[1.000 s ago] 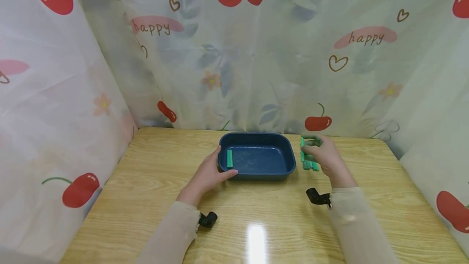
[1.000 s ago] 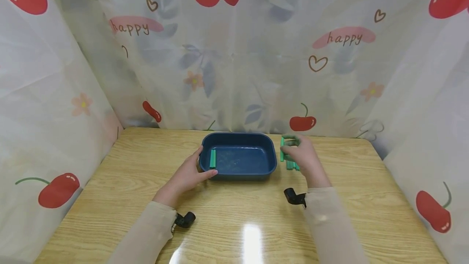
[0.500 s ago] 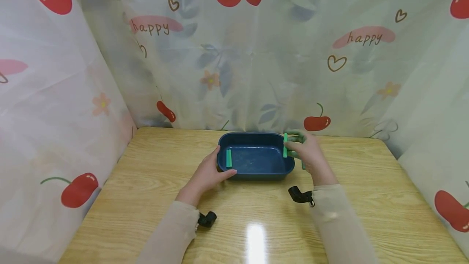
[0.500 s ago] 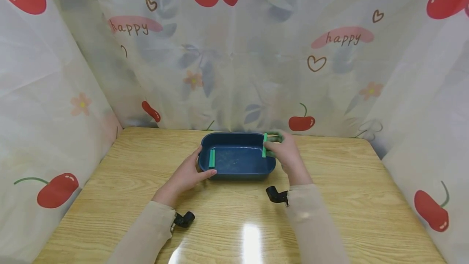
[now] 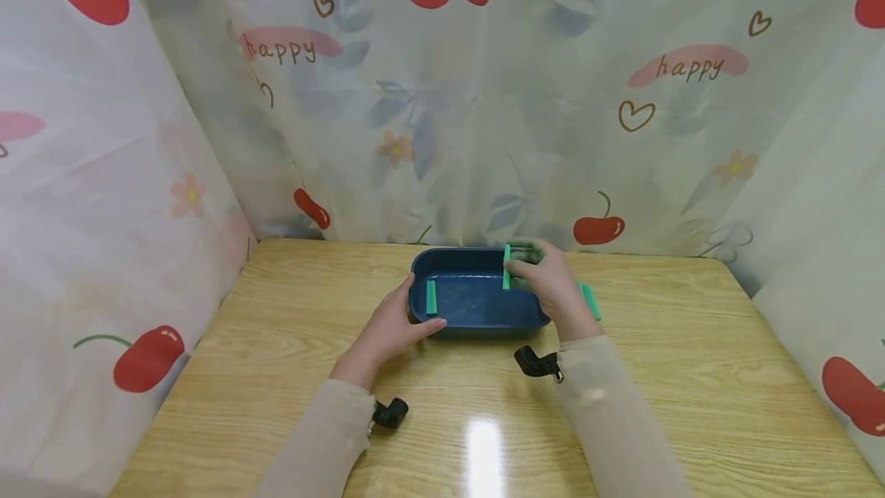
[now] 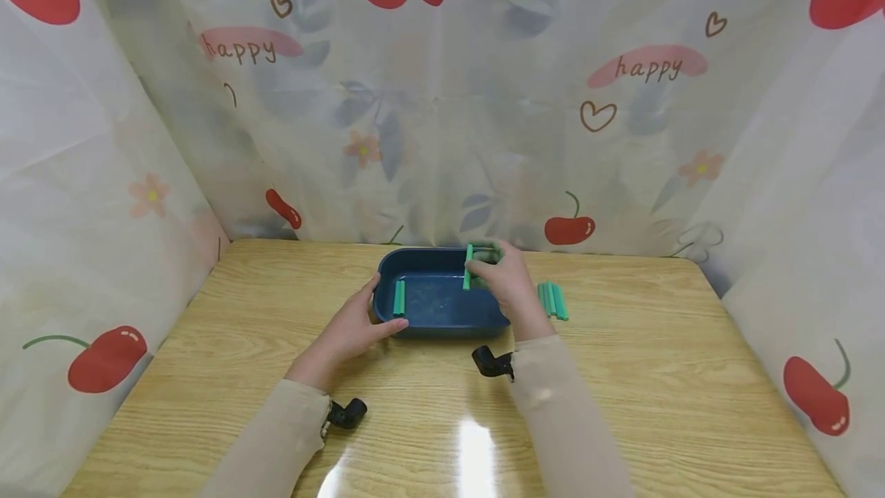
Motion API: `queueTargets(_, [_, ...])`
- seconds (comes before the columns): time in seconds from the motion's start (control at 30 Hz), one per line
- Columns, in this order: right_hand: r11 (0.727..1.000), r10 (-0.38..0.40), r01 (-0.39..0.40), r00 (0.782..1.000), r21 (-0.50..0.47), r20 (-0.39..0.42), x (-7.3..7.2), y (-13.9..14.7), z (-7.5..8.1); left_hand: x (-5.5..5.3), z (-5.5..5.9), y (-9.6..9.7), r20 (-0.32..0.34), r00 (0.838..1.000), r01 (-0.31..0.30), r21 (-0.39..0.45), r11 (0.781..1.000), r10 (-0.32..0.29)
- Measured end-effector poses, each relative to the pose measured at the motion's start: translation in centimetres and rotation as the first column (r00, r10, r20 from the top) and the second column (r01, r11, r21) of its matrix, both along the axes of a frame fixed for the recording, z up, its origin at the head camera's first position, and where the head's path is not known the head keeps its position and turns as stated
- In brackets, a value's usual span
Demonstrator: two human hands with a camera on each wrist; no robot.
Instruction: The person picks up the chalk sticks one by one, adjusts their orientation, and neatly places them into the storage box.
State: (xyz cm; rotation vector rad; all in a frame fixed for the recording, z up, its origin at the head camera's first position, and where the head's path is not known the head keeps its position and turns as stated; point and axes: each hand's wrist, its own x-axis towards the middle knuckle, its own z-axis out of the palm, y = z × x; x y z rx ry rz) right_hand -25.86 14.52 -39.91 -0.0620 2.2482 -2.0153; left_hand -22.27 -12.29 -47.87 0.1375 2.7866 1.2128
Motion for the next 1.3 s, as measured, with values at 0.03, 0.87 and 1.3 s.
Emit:
queueTargets(0.03, [1.0, -0.001, 0.001, 1.0, -0.003, 0.0, 0.0, -0.3, 0.0, 0.0, 0.0, 0.0, 0.001, 1.0, 0.0, 0.0, 1.0, 0.0])
queueTargets(0.87, [0.998, 0.024, -0.026, 0.999, 0.051, 0.025, -2.2, -7.4, -3.0, 0.0, 0.1, -0.1, -0.013, 1.0, 0.011, 0.012, 1.0, -0.011])
queueTargets(1.3, [0.983, 0.035, -0.047, 0.997, 0.178, 0.067, -3.5, -9.0, -5.4, 0.1, 0.1, -0.1, 0.001, 1.0, 0.003, 0.033, 0.999, -0.003])
